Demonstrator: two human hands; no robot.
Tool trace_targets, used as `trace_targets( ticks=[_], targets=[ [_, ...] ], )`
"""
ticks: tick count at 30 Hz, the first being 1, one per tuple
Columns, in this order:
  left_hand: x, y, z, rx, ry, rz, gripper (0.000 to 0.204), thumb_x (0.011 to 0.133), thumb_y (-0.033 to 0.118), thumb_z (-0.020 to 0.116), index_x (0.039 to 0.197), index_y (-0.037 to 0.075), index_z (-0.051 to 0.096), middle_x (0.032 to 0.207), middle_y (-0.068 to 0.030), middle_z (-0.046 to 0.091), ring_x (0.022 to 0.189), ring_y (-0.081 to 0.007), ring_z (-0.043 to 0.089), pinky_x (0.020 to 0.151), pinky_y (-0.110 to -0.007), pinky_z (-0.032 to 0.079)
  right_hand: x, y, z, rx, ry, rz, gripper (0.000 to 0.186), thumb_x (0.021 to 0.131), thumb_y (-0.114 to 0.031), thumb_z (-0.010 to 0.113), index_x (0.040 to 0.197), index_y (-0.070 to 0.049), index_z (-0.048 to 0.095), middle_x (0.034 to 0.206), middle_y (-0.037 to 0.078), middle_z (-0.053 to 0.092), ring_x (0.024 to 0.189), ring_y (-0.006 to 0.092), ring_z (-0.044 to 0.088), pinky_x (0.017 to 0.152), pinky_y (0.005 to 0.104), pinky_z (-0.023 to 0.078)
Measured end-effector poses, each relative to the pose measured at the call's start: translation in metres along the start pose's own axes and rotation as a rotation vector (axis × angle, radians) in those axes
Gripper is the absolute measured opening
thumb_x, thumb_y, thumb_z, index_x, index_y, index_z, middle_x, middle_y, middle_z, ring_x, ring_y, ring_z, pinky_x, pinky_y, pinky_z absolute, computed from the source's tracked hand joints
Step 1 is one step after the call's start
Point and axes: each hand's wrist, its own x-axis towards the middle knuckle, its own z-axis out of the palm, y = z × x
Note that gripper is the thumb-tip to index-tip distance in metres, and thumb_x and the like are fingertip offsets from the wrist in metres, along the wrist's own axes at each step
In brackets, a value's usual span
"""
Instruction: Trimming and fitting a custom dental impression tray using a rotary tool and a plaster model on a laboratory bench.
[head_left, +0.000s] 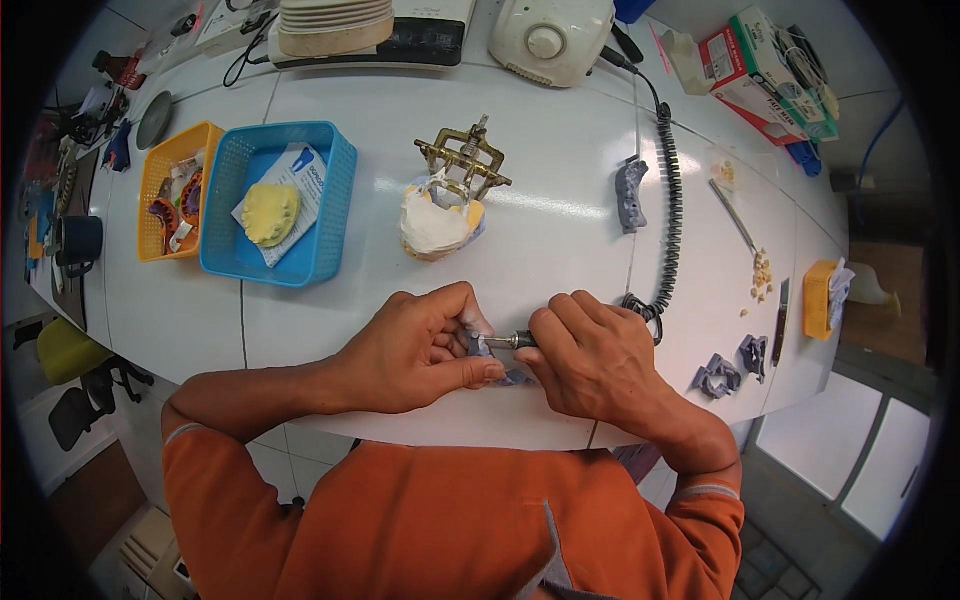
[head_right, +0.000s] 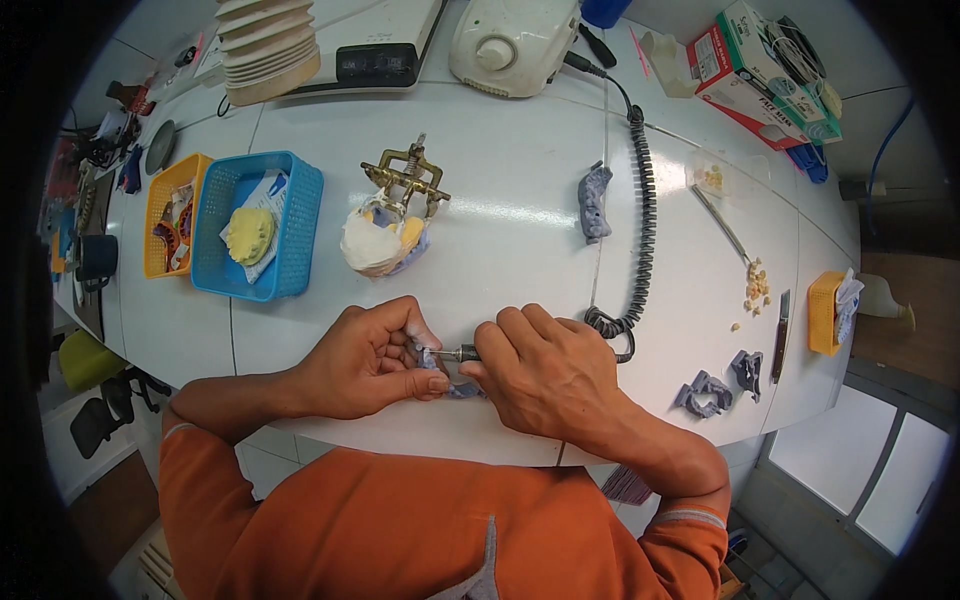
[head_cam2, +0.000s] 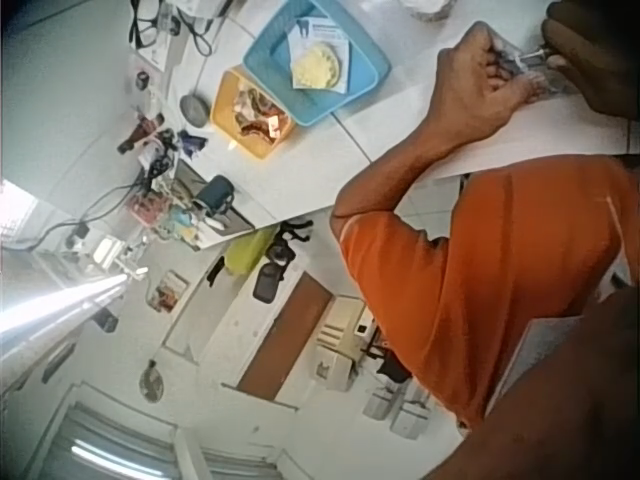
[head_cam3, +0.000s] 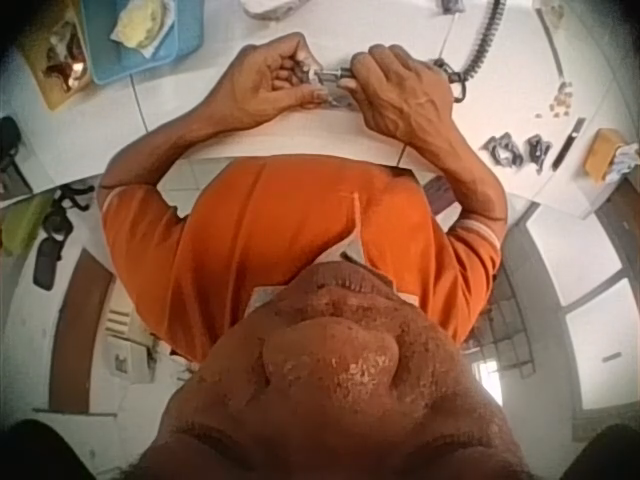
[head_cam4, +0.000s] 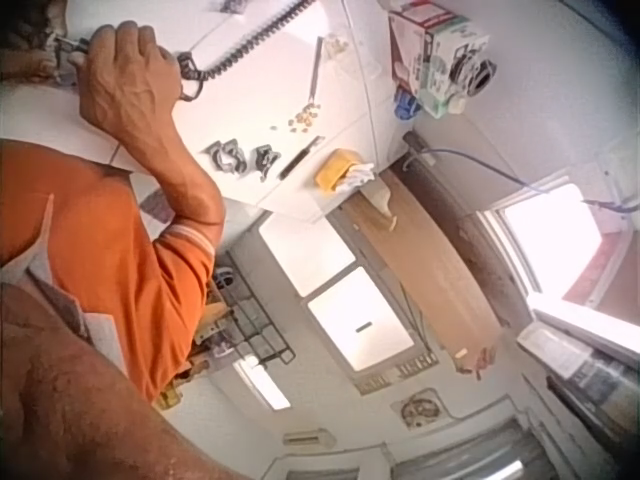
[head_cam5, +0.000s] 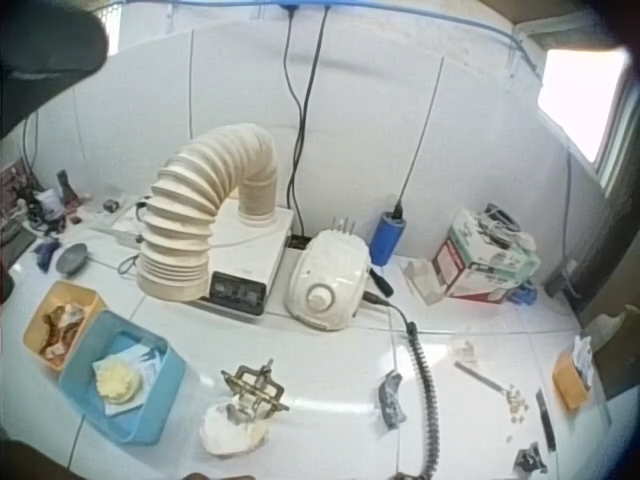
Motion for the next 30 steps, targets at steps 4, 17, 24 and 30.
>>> trace_targets(
  ticks=[4,17,24,30],
  targets=[
    [0.0001,0.0058,-0.0012,0.024,-0.011,-0.011,0.030,0.098,0.006,0.083,0.109,0.000,0.056,0.089,-0.0101,0.078,0.080,-0.0034,0.074,0.061,-0.016,0.051,0.0000,-0.0001,0.0000,-0.009,0.002,0.001,0.031,0.098,-0.031,0.075,0.085,-0.007,0.059,0.079,0.005,0.055,0.071,0.0208,0.062,0.052,0.0342,0.051],
    [0.0000,0.0017,-0.0001,0.008,0.001,-0.006,0.030,0.098,0.007,0.083,0.107,0.001,0.055,0.086,-0.0106,0.077,0.079,-0.0039,0.074,0.059,-0.015,0.048,0.0003,0.0000,-0.0010,-0.003,-0.015,0.000,0.032,0.098,-0.032,0.075,0.085,-0.007,0.059,0.080,0.006,0.056,0.072,0.0206,0.063,0.053,0.0341,0.052],
    [0.0005,0.0053,-0.0008,0.014,-0.003,0.006,0.031,0.098,0.008,0.084,0.106,0.001,0.055,0.086,-0.0103,0.078,0.078,-0.0037,0.074,0.059,-0.016,0.049,0.0004,-0.0001,-0.0018,0.005,-0.016,0.006,0.032,0.098,-0.032,0.075,0.086,-0.007,0.060,0.080,0.006,0.057,0.072,0.0211,0.063,0.053,0.0348,0.052],
    [-0.0001,0.0023,-0.0029,0.087,-0.024,0.009,0.030,0.098,0.008,0.084,0.107,0.001,0.056,0.087,-0.0103,0.078,0.078,-0.0034,0.074,0.059,-0.016,0.049,0.0000,0.0001,-0.0023,0.006,-0.020,0.002,0.031,0.098,-0.031,0.075,0.086,-0.007,0.060,0.080,0.006,0.056,0.072,0.0213,0.063,0.053,0.0349,0.052]
  ],
)
